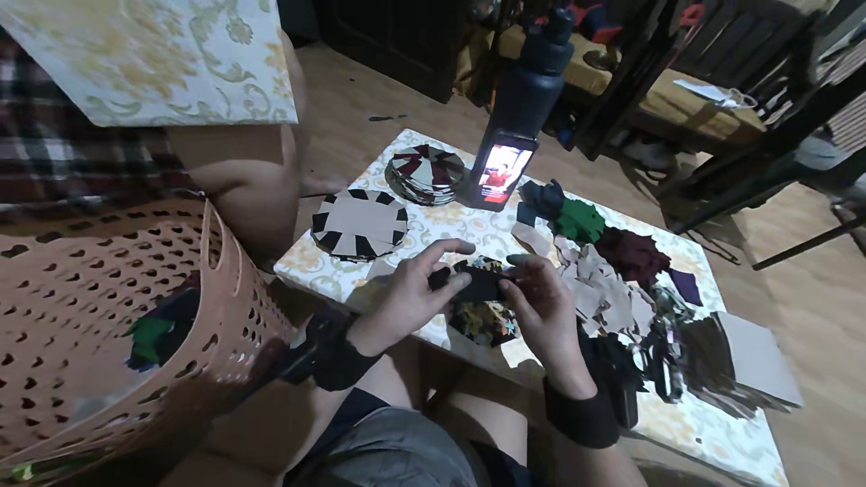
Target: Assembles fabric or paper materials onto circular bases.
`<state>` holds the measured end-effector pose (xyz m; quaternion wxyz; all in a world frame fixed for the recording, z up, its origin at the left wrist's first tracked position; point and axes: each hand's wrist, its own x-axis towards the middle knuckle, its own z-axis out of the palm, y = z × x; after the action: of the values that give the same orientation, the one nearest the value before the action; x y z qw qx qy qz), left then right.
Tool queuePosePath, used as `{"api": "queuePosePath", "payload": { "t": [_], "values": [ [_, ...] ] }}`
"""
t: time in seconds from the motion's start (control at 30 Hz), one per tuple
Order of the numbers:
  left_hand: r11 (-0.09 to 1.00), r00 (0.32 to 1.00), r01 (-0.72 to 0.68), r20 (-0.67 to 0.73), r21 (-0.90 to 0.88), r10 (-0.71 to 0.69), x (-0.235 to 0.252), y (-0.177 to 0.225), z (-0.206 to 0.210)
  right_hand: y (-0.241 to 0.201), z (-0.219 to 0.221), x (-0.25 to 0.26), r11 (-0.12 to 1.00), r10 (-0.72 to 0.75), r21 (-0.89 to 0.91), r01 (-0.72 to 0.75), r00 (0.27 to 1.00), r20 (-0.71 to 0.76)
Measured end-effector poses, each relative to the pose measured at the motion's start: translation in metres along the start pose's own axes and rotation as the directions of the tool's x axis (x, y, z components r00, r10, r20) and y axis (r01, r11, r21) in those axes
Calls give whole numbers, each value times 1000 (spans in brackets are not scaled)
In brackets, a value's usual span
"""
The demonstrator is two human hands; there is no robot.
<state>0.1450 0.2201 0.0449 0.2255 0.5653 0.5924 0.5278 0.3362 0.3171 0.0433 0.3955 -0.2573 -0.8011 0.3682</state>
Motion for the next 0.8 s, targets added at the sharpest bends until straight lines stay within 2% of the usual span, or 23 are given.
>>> {"api": "queuePosePath", "payload": {
  "t": [0.1,0.23,0.3,0.4,0.5,0.57,0.67,0.8],
  "values": [
    [994,1000,19,8,108,-20,8,-7,1,7,0,15,998,42,-52,-39,998,56],
    [954,984,85,128,287,-126,3,-29,12,23,5,16,976,182,-155,-155,967,181],
    [916,953,132,205,380,-223,1,-29,16,32,9,15,961,243,-193,-200,941,234],
    [834,939,108,220,541,-265,0,-25,21,40,16,15,953,263,-223,-207,928,263],
    [799,978,75,114,597,-177,0,-27,16,39,18,14,950,266,-235,-207,928,259],
    [816,999,32,16,577,-50,0,-37,10,39,18,12,952,262,-227,-207,932,250],
    [864,986,-69,-100,498,136,-3,-52,6,41,18,9,959,249,-193,-206,940,234],
    [908,988,-101,-69,406,141,-11,-63,7,42,17,9,962,250,-167,-216,941,226]
  ]
}}
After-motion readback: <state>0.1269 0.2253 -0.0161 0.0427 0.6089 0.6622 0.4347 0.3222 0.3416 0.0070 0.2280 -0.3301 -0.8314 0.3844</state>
